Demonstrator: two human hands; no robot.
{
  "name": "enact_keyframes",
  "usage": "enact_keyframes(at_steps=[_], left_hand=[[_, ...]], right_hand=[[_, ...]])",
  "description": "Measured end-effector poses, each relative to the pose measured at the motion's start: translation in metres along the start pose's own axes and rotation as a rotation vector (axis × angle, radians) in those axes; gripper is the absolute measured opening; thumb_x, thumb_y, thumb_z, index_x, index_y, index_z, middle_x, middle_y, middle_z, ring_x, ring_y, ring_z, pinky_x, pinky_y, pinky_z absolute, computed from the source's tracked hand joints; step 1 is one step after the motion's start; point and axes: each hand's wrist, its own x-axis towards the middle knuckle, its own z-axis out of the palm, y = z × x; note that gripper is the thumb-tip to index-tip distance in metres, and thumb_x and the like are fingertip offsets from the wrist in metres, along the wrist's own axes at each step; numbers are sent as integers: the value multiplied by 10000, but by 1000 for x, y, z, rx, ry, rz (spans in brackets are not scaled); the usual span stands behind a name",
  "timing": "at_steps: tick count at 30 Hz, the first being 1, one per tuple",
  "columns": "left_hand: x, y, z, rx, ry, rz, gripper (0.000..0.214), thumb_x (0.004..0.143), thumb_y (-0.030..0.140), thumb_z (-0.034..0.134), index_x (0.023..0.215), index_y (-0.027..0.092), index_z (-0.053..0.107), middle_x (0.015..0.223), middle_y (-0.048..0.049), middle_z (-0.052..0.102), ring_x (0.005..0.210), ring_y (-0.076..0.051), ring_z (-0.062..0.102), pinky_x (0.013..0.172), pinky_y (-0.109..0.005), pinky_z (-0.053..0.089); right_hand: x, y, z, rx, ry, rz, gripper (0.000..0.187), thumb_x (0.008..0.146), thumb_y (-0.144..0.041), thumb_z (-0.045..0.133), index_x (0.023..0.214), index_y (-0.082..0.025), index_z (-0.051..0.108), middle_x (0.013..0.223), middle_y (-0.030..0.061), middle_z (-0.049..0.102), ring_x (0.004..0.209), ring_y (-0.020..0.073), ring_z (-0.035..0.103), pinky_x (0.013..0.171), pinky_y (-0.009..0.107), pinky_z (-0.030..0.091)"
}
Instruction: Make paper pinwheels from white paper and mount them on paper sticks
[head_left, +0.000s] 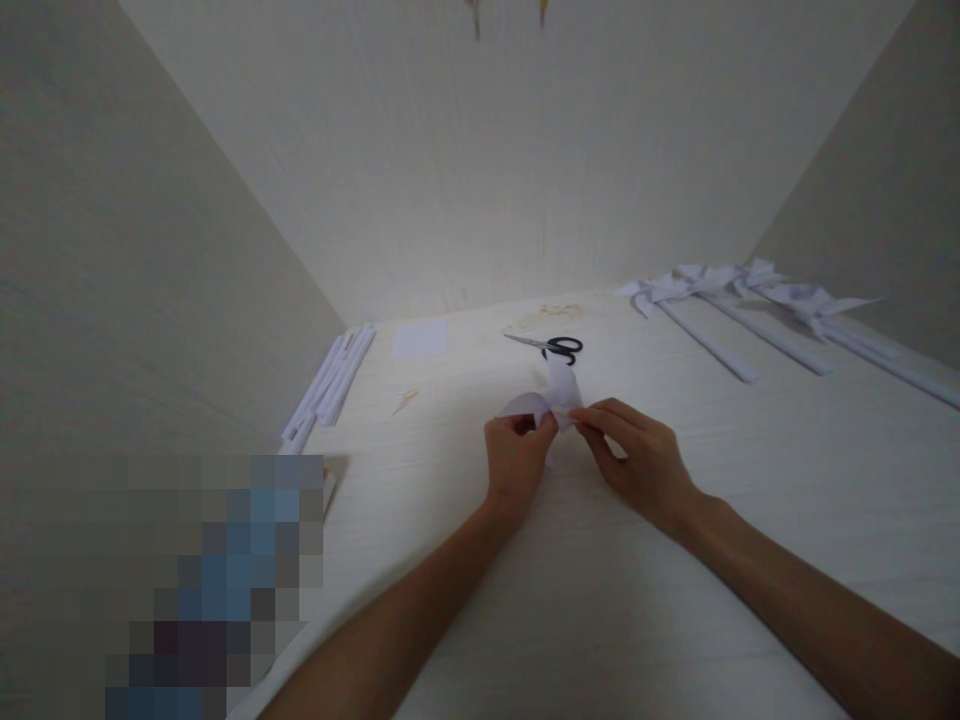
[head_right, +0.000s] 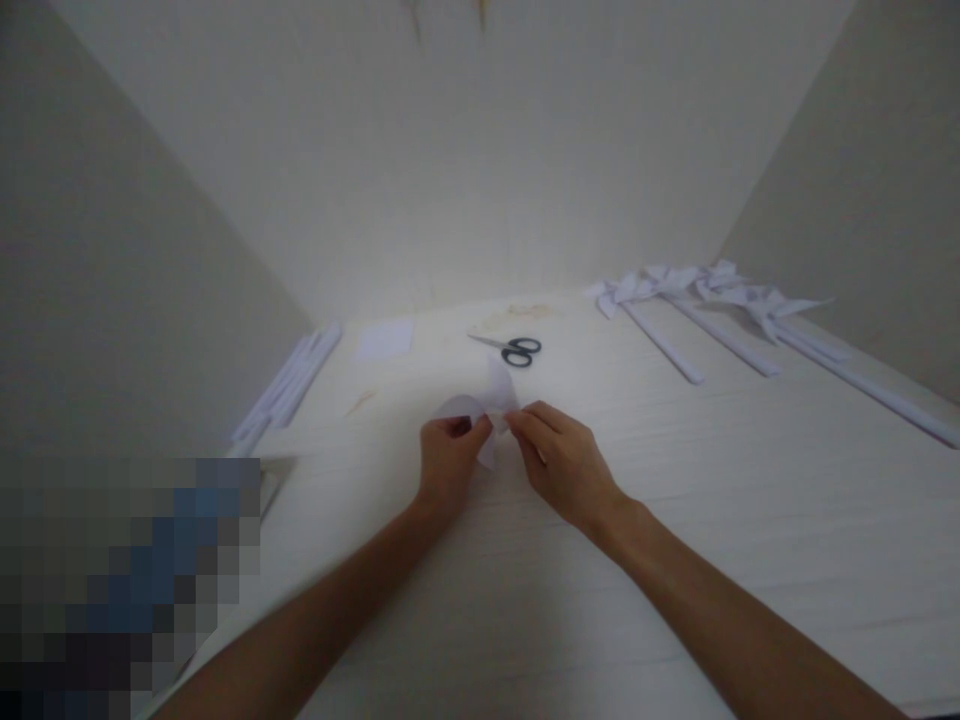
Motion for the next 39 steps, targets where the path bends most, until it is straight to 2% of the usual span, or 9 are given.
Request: enact_keyframes(at_steps=[5,12,18,29,39], left_hand=[[1,-1,-1,-36,27,-26,219,597,295,571,464,125,542,443,44,413,412,-53,331,396,-186,254],[1,0,-3,-60,22,-51,236,608,298,571,455,125,525,436,42,408,401,-48,321,381,-182,238],[2,-3,-2,-85,25,-54,196,608,290,571,516,117,576,510,11,497,447,-65,396,424,-193,308],[-1,-2,0,-25,48,-4,192,612,278,559,501,122,580,493,21,485,447,-66,396,415,-187,298],[-1,-1,-1,97,98,130,158,627,234,532,528,126,593,555,3,538,525,-91,479,498,-203,365]], right_hand=[[3,-3,-1,30,45,115,148,765,-113,447,787,-176,579,679,35,570,614,128,536,562,259,450],[5,-3,-1,38,73,178,106,747,-115,472,738,-154,571,644,33,565,574,120,513,552,254,430],[4,-2,0,94,72,257,112,737,-129,471,730,-173,574,625,18,559,561,123,512,535,255,426],[5,-1,-1,96,47,268,107,736,-140,477,725,-177,577,614,18,556,557,126,514,536,259,432],[5,-3,0,51,19,155,130,747,-125,463,715,-164,583,598,17,538,536,113,496,516,244,416]])
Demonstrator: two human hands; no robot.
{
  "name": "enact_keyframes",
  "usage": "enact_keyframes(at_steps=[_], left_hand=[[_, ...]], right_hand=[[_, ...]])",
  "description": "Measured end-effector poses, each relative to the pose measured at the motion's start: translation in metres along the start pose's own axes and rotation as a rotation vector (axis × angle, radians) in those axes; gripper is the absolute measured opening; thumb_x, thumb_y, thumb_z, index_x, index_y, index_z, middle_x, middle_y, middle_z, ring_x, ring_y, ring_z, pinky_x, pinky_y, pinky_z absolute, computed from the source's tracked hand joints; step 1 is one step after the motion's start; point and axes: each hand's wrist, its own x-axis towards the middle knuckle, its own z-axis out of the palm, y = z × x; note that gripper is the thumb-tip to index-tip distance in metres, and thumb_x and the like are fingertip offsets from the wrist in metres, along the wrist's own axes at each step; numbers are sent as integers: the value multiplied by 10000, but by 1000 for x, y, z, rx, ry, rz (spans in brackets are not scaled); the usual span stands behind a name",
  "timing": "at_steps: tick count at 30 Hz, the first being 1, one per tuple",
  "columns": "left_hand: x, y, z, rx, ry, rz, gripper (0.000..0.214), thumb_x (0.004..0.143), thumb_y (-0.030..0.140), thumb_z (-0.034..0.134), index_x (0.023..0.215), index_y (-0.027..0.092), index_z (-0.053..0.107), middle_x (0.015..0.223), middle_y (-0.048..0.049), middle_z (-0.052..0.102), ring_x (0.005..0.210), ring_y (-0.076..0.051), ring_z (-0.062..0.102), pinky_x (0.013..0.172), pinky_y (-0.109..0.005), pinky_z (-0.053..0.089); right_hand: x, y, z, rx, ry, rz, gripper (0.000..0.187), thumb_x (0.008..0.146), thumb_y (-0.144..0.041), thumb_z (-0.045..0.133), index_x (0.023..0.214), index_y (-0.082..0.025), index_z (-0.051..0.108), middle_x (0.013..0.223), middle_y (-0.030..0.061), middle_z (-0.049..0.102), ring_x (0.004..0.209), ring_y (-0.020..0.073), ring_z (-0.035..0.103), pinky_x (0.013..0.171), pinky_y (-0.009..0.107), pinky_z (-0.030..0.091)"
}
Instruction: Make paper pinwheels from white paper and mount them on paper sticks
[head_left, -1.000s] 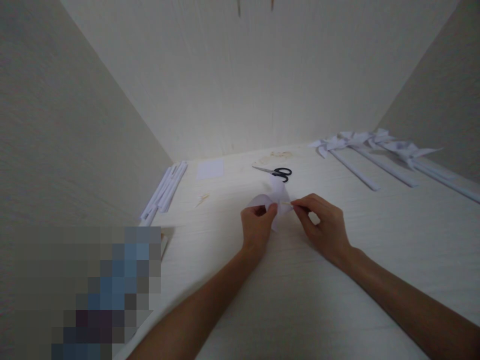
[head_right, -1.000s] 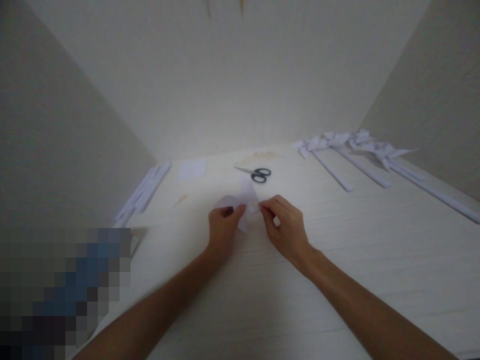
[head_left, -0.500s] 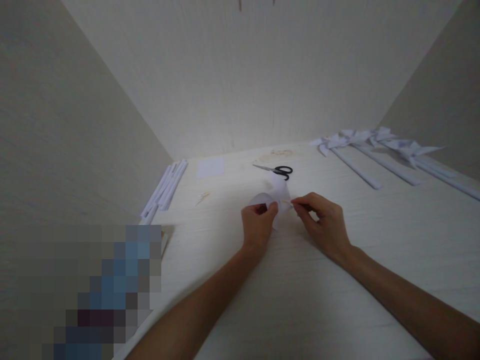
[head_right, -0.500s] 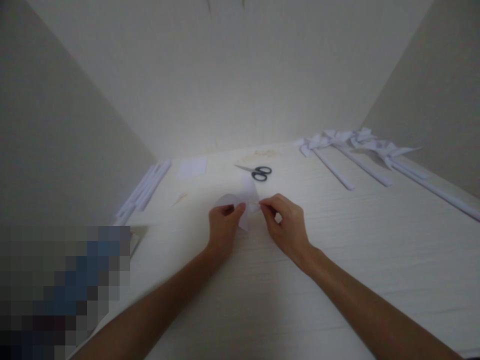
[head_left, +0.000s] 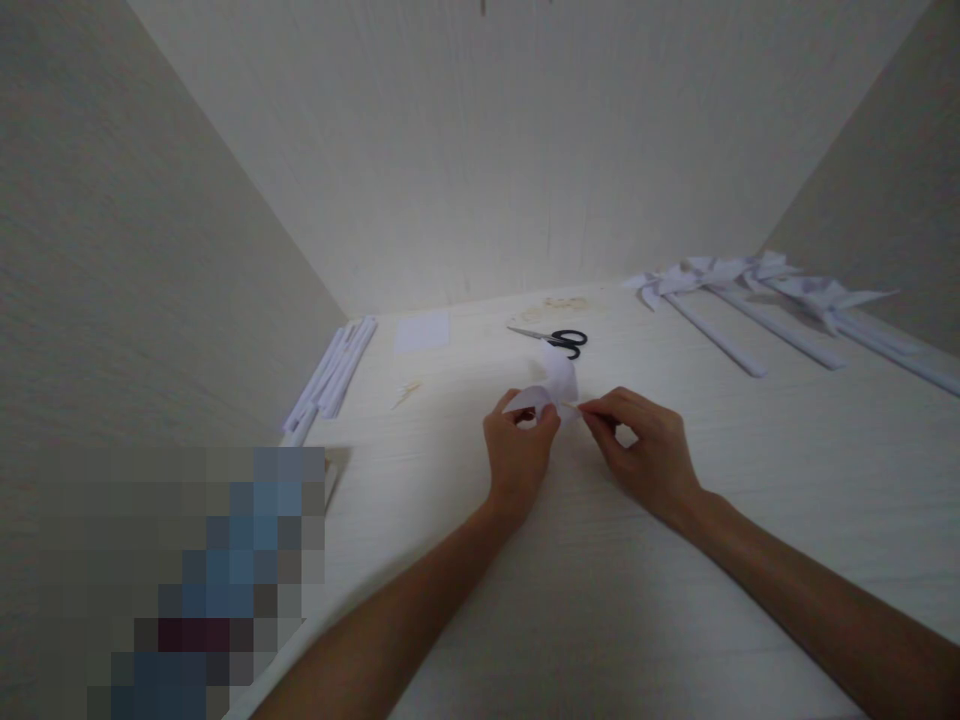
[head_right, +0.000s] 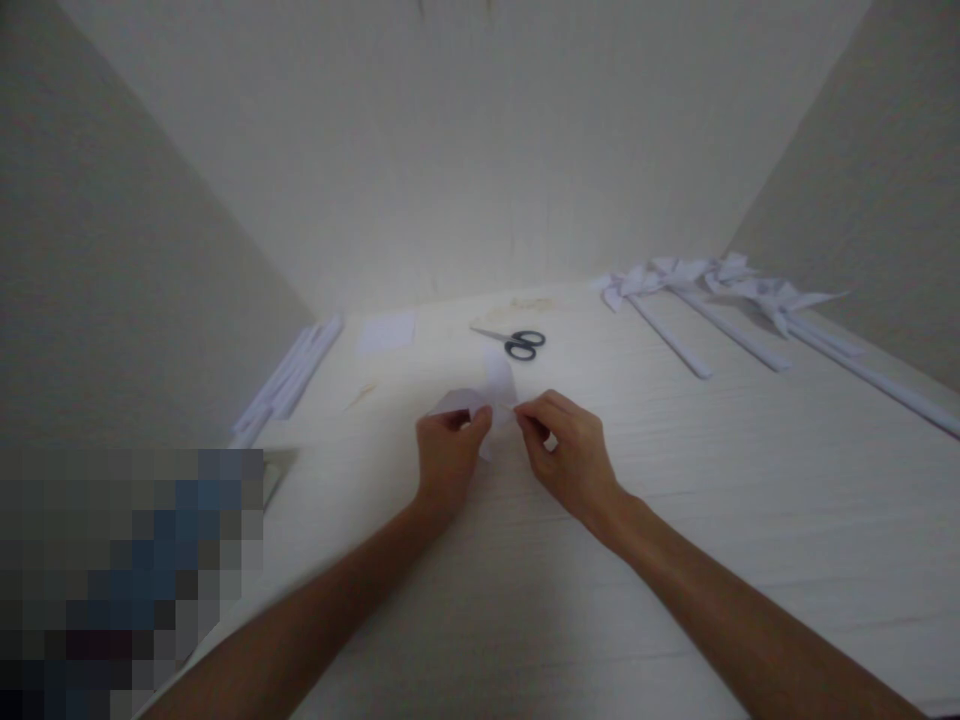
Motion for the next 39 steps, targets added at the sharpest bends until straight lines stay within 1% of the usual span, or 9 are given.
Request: enact_keyframes(at_steps=[6,14,17,21,26,33,39], left_hand=[[-1,0,0,-15,4,3,148,624,235,536,546,127,601,567,-1,555,532,-96,493,500,-204,367],[0,-2,0,1,5,-24,167,616,262,550,528,128,595,521,8,530,508,-96,476,502,-211,373],[0,1,0,15,18,-3,142,622,243,543,563,124,595,558,4,547,533,-99,492,518,-211,378],[-1,2,0,-7,20,61,93,632,211,530,612,136,582,613,1,564,588,-105,517,558,-212,389],[-1,-1,0,-3,7,118,66,642,200,525,601,152,546,611,1,547,595,-110,513,580,-223,397],[-1,-1,1,2,9,141,60,645,167,521,589,155,539,615,3,532,600,-111,509,585,-236,400],[-1,-1,1,-5,-3,154,56,644,157,525,589,155,532,610,8,521,594,-108,499,580,-238,400]], right_hand=[[0,0,0,13,2,-1,152,750,-121,449,714,-175,587,617,21,545,548,115,506,517,243,418],[0,-1,0,15,0,9,144,748,-116,456,716,-171,586,617,21,543,548,113,503,521,243,420],[0,-1,0,19,-5,2,134,746,-112,467,712,-163,586,618,22,544,551,111,506,520,238,419],[-1,0,0,27,-13,0,125,749,-117,471,724,-164,585,618,19,544,541,106,503,509,233,416],[-2,0,-1,15,-32,8,117,753,-121,474,726,-149,584,616,21,548,544,102,506,522,227,418],[-3,0,1,-19,-59,46,95,740,-137,494,724,-151,587,558,-7,558,489,89,512,485,205,413],[-3,-2,0,7,8,-1,119,733,-116,483,732,-157,596,611,12,576,528,96,530,524,217,438]])
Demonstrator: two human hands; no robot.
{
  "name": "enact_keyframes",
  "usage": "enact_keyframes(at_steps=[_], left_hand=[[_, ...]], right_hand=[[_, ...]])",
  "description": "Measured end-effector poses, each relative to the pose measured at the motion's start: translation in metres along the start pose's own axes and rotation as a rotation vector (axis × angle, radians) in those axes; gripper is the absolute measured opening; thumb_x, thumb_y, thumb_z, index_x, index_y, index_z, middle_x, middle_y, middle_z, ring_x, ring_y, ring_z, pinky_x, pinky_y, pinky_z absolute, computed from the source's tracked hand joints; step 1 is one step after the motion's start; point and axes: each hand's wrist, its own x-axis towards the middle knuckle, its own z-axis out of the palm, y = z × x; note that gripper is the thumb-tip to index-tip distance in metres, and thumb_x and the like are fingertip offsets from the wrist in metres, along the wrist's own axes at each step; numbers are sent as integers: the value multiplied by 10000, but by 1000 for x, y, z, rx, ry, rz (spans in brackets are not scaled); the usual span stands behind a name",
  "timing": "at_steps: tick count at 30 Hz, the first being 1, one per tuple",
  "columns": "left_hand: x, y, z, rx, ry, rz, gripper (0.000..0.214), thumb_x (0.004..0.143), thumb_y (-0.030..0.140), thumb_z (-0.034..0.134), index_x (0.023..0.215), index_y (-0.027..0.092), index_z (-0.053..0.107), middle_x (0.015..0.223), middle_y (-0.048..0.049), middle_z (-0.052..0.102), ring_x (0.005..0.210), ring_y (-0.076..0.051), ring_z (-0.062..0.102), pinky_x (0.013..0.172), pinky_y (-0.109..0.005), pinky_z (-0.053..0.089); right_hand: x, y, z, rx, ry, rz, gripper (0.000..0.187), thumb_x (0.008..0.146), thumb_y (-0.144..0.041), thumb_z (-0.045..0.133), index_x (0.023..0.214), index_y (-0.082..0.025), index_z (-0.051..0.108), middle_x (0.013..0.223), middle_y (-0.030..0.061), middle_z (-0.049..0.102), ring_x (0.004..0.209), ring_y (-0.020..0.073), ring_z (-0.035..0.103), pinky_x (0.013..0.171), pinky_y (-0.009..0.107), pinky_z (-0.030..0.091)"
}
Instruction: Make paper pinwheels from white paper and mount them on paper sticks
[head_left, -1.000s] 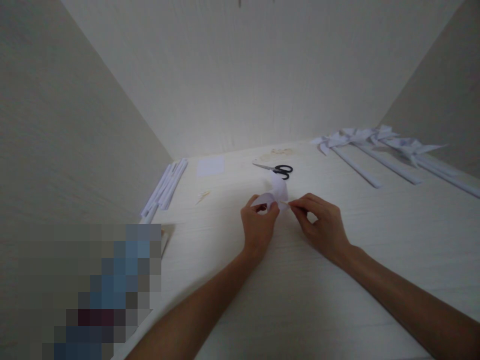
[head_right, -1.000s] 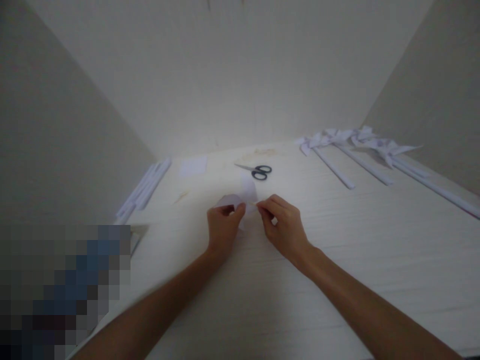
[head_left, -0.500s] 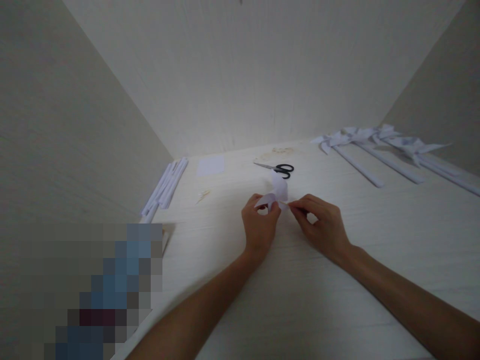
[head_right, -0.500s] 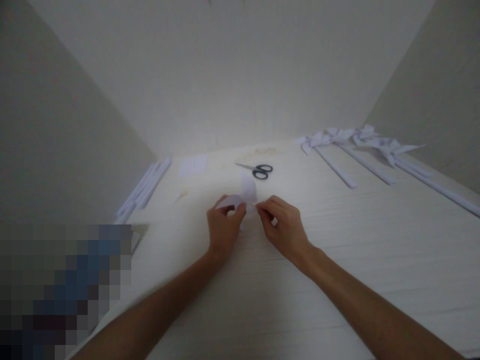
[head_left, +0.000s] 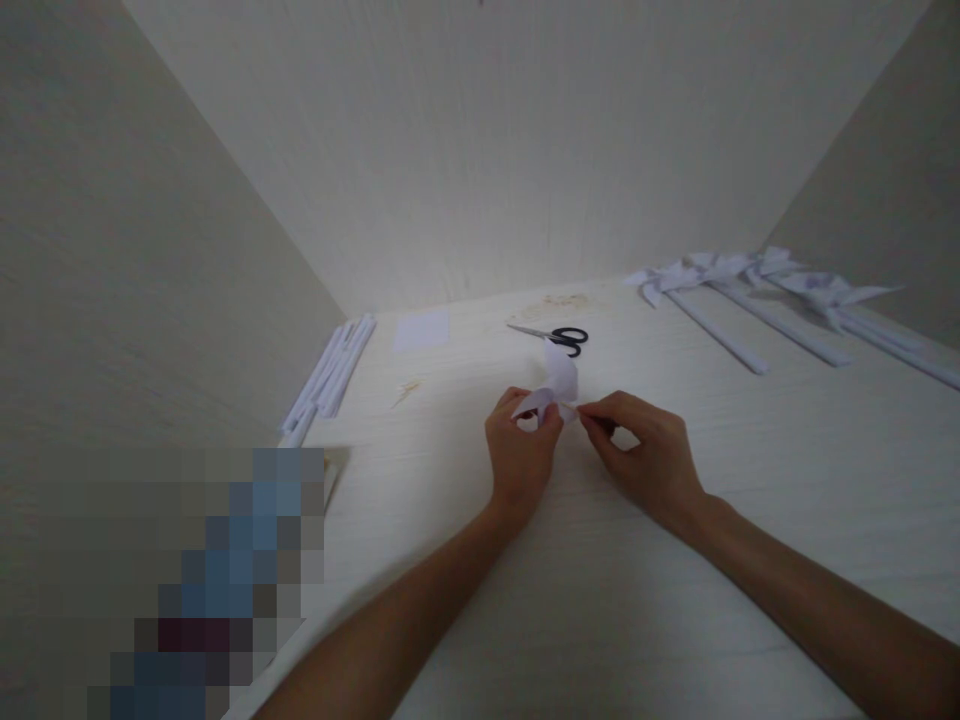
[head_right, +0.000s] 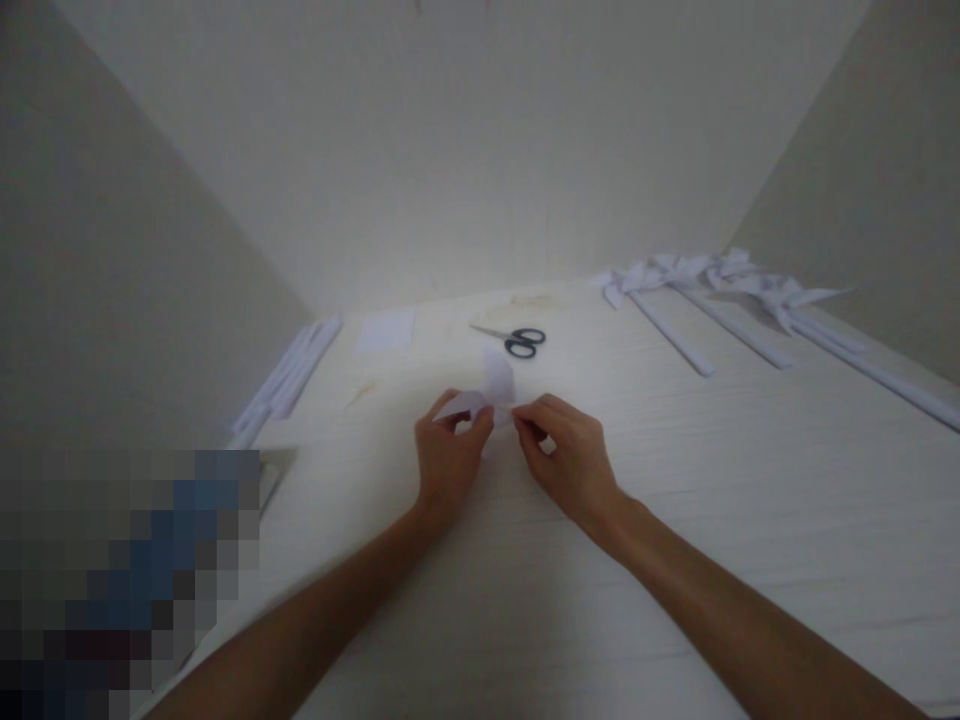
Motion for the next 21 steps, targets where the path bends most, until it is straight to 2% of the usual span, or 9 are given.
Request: enact_keyframes(at_steps=[3,9,16,21], left_hand=[[0,1,1,8,4,-2,64,642,148,525,578,153,527,603,10,519,590,-108,496,580,-239,397],[-1,3,2,0,3,-2,72,644,145,529,573,156,527,594,16,517,580,-103,492,563,-230,392],[-3,1,1,-6,15,55,79,649,153,541,574,153,516,594,16,514,571,-98,489,543,-214,391],[-3,0,0,-2,17,69,87,657,159,540,573,152,515,592,15,512,570,-98,489,544,-215,393]], right_hand=[[-1,0,0,2,6,21,116,732,-120,491,728,-159,600,611,12,589,530,100,544,509,211,441],[-4,3,2,24,-99,98,109,745,-139,487,753,-161,594,556,-15,594,463,90,537,444,189,424],[1,1,0,11,18,30,87,713,-110,516,719,-140,597,583,13,565,508,98,511,501,220,427],[0,1,1,25,28,24,105,720,-101,504,728,-155,593,595,12,551,522,104,502,509,234,426]])
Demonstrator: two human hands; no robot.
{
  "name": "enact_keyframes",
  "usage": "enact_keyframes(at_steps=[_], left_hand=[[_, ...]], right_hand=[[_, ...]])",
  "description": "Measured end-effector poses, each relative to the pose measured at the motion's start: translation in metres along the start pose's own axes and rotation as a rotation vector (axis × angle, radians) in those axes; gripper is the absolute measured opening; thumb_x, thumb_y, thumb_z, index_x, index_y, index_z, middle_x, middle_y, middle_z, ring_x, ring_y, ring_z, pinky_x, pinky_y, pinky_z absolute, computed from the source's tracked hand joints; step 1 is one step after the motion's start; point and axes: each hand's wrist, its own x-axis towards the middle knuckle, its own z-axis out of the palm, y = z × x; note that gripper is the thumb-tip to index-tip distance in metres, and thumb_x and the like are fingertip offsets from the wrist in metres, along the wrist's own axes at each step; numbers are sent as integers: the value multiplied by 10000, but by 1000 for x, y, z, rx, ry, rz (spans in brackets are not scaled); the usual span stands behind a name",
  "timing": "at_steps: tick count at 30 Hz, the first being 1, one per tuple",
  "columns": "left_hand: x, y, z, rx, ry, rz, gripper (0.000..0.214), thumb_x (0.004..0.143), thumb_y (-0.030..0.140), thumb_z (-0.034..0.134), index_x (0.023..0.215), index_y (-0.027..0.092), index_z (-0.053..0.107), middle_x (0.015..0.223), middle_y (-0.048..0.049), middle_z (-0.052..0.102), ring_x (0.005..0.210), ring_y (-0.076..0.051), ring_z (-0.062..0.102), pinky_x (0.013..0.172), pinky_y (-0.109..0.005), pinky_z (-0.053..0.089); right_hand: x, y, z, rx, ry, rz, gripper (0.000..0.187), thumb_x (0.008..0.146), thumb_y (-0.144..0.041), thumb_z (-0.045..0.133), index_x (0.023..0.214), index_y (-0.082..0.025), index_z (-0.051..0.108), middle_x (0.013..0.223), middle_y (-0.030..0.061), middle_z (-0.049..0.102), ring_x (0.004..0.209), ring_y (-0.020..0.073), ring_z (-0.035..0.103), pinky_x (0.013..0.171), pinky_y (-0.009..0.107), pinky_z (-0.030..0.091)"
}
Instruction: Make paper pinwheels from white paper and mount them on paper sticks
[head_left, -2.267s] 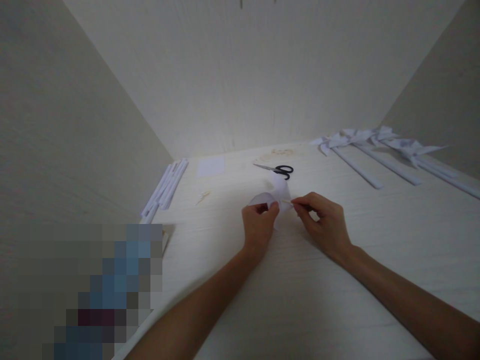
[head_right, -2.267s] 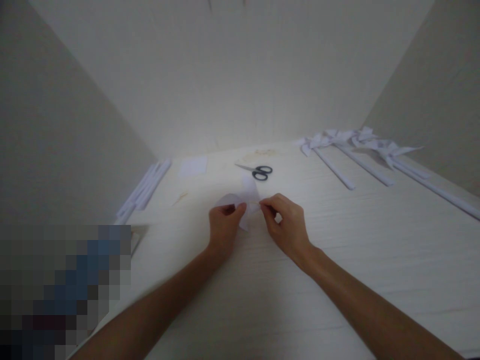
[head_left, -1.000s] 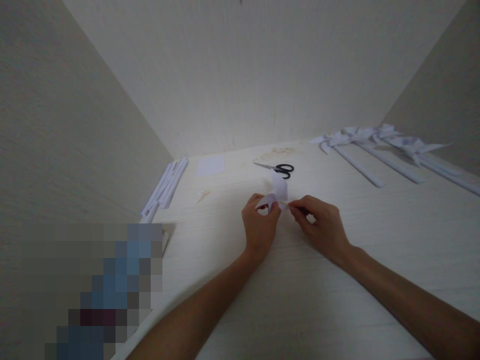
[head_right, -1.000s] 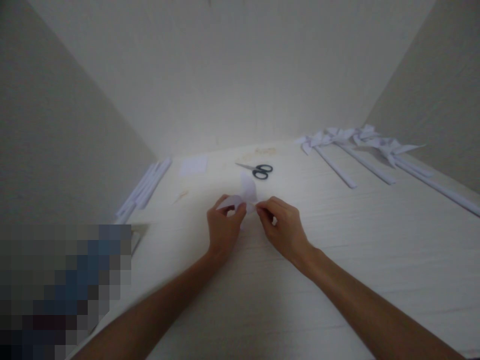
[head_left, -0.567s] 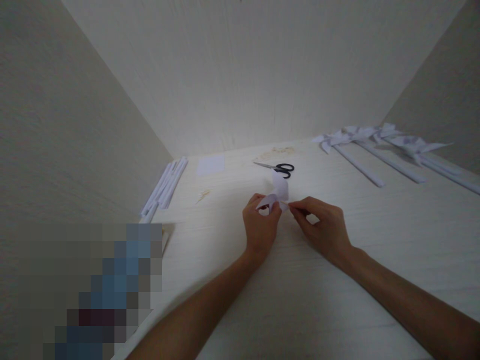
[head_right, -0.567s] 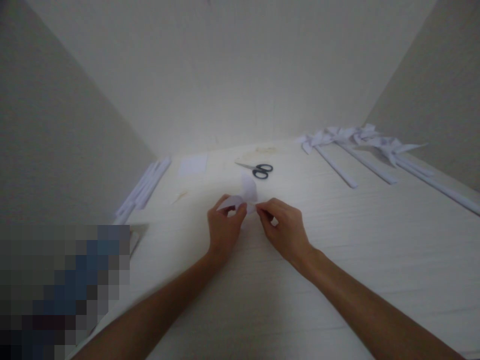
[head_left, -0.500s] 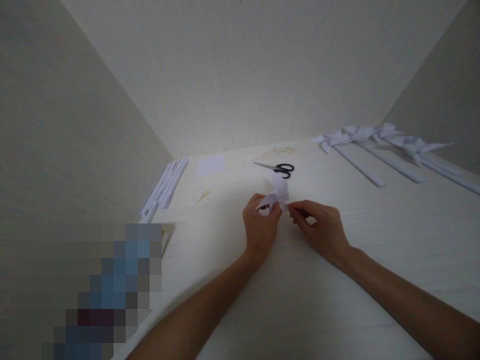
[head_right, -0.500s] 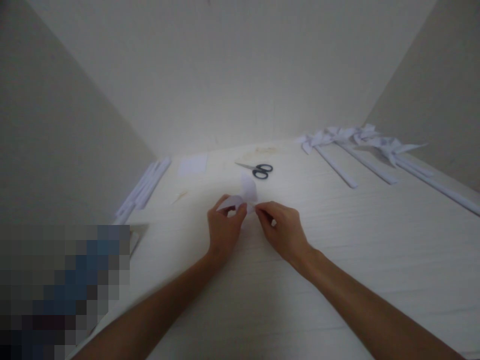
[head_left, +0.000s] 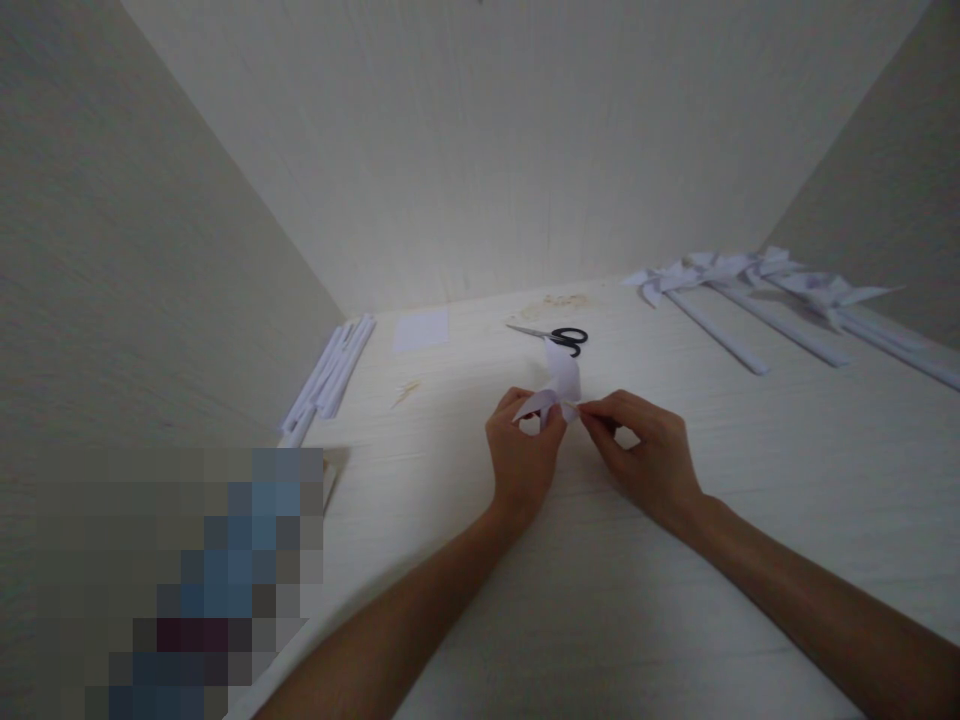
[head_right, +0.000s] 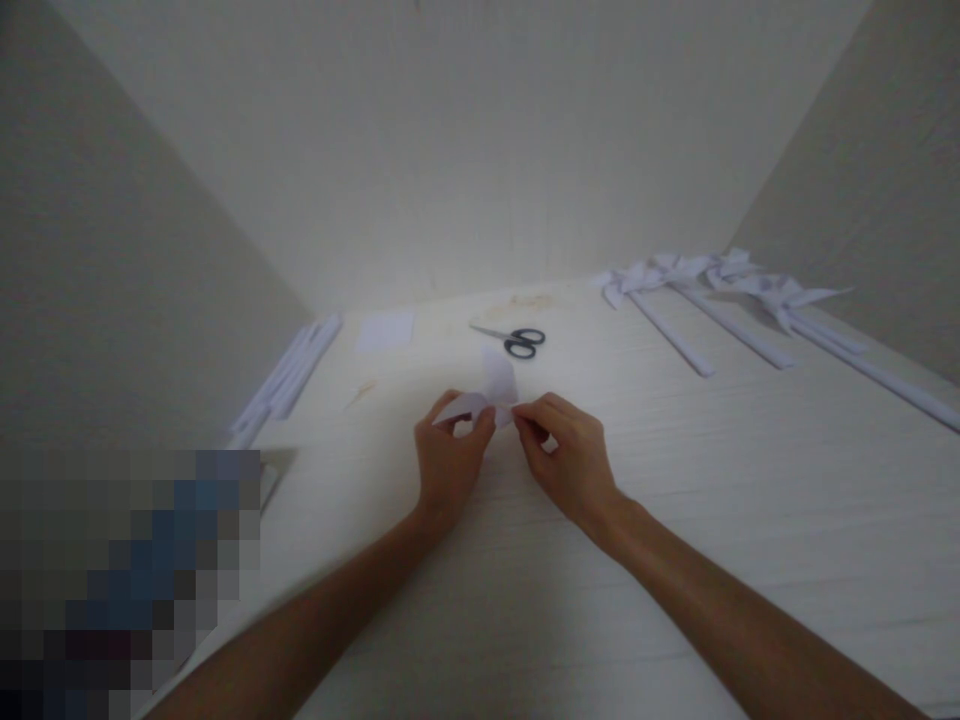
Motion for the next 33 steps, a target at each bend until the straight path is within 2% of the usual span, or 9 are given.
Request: enact_keyframes(at_steps=[19,24,33], left_hand=[[-1,2,0,7,11,65,83,649,118,540,573,151,532,591,22,507,561,-86,482,534,-203,387],[-2,6,0,49,25,130,108,632,99,549,539,153,545,567,29,492,535,-79,461,509,-195,363],[-3,2,0,142,-34,166,108,643,97,552,546,143,564,589,9,510,564,-91,472,537,-212,372]], right_hand=[[3,2,-3,-1,-10,5,137,752,-103,475,733,-165,596,650,26,560,593,123,524,537,246,425],[2,1,-5,-85,-27,-87,178,759,-93,445,758,-172,604,682,37,562,605,126,528,538,245,433],[10,2,-16,-404,-216,-314,273,810,-93,333,779,-149,598,688,69,533,632,158,489,537,267,408]])
